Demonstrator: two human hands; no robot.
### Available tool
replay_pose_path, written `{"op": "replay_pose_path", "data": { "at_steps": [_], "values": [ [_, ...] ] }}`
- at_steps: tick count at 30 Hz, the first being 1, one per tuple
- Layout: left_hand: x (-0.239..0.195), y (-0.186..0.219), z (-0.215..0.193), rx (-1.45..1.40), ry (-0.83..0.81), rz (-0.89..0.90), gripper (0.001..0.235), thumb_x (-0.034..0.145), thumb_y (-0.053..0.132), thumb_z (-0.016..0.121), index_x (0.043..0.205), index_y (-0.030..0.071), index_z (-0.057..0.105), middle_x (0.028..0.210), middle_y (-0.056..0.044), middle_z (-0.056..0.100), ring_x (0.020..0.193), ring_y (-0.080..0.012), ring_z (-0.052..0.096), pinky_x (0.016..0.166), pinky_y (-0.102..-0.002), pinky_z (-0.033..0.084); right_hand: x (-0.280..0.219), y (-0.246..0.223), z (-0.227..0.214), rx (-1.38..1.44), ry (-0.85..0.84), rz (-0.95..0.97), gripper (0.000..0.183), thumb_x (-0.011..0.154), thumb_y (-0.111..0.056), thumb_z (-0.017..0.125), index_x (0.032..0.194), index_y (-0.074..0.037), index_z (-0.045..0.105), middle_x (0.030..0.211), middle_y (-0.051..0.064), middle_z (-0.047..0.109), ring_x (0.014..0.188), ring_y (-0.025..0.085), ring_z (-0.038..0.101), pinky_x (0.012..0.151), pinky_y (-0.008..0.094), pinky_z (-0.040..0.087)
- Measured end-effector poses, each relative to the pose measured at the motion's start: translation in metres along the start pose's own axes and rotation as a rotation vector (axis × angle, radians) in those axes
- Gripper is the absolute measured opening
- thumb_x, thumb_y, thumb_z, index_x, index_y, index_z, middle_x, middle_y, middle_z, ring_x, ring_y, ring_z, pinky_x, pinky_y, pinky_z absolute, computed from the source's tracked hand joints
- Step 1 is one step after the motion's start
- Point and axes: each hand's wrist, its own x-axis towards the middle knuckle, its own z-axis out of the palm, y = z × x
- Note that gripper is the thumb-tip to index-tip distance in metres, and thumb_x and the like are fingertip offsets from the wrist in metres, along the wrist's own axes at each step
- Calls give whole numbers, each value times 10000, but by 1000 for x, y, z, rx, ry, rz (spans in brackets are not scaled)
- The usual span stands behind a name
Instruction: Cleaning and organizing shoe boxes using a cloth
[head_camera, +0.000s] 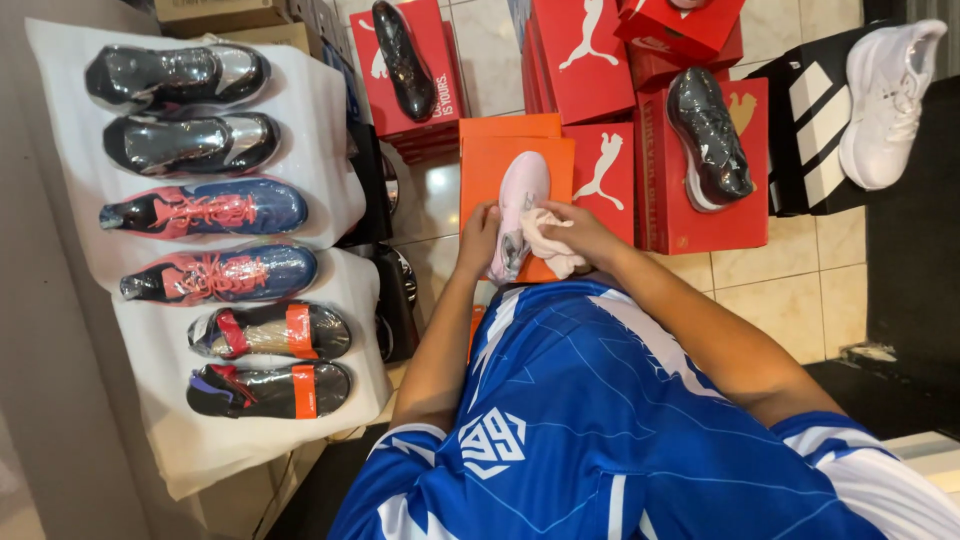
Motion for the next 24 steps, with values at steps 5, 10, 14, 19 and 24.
{"op": "replay_pose_path", "data": {
  "at_steps": [5,10,14,19,24],
  "values": [
    [-8,11,-12,341,186,241,278,1062,344,580,1186,167,755,1171,-128,713,1169,-359,664,1026,-459,519,15,24,9,-153,-50,-16,642,860,-254,786,1474,-220,604,1370,192,631,1239,270,593,1041,394,476],
    [-7,14,-26,181,83,173,389,1079,394,523,1360,162,658,1283,-191,680,1263,-410,600,1091,-523,472,21,27,10,-177,-30,-40,605,853,-281,801,1437,-256,645,1321,162,649,1232,257,585,1066,408,445],
    [-16,16,-32,86,-26,135,464,1080,447,488,1443,180,599,1360,-237,643,1315,-449,553,1132,-555,433,12,-9,3,-212,49,-89,331,913,-275,753,1224,-162,764,1061,127,707,1081,258,614,973,417,465],
    [-37,-23,-26,-26,406,223,450,1101,326,481,1453,54,546,1402,-277,583,1345,-462,510,1166,-555,351,124,36,-63,-447,182,-18,272,890,-483,713,942,-230,797,873,54,731,944,283,698,828,407,506],
    [-71,-68,-1,52,610,101,703,1052,312,454,1618,41,137,1643,-262,269,1476,-442,307,1208,-498,217,153,-35,-72,-746,77,-168,246,903,-211,697,1103,-86,764,909,134,717,762,254,670,720,380,557]
  ]
}}
